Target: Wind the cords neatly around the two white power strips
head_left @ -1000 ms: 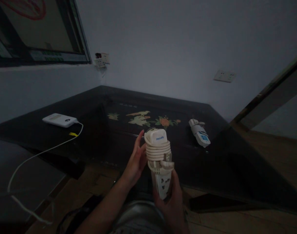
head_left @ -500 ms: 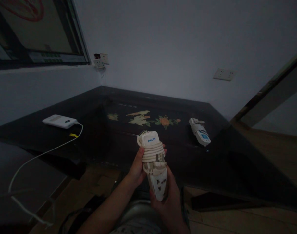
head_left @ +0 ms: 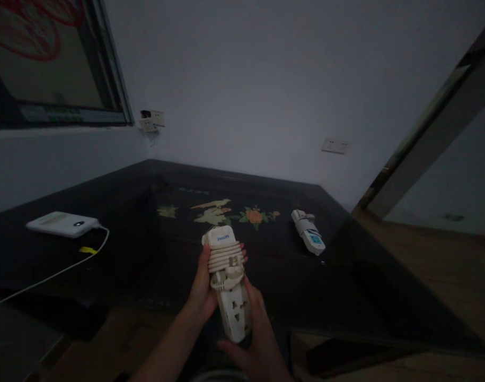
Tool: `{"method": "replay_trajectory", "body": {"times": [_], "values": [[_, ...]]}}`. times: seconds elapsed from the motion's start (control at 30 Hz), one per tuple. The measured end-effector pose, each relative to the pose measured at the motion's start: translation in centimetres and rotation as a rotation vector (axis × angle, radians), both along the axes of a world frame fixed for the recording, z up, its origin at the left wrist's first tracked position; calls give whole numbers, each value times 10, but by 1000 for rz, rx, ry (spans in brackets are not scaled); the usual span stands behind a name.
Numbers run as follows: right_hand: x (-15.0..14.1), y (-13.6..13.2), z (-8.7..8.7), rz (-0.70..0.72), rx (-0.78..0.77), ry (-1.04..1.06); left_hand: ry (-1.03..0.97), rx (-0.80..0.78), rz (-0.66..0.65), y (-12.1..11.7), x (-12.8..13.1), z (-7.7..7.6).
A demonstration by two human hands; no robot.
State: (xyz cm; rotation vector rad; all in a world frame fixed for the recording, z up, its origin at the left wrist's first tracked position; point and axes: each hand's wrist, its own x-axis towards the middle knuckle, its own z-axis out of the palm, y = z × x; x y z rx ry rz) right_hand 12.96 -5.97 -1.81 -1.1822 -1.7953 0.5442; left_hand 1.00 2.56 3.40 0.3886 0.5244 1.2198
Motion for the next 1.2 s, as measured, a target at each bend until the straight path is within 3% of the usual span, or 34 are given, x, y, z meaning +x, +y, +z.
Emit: {"method": "replay_trajectory", "body": {"times": [0.2,0.4,0.53,0.7,0.87,1.2], "values": [[29,21,-9,-165,117,-53,145,129,-155,22,28,1],[82,58,6,-329,56,-100,424,373,-201,54,64,-1],[113,92,13,-474,40,-225,721,475,-208,83,80,-19],[135,127,6,-601,-100,-520,1080,645,-122,109,86,-54],[137,145,0,-698,-196,-646,1215,883,-75,106,83,-71],[134,164,5,-786,-213,-749,1346,1050,-105,96,78,-66]]}}
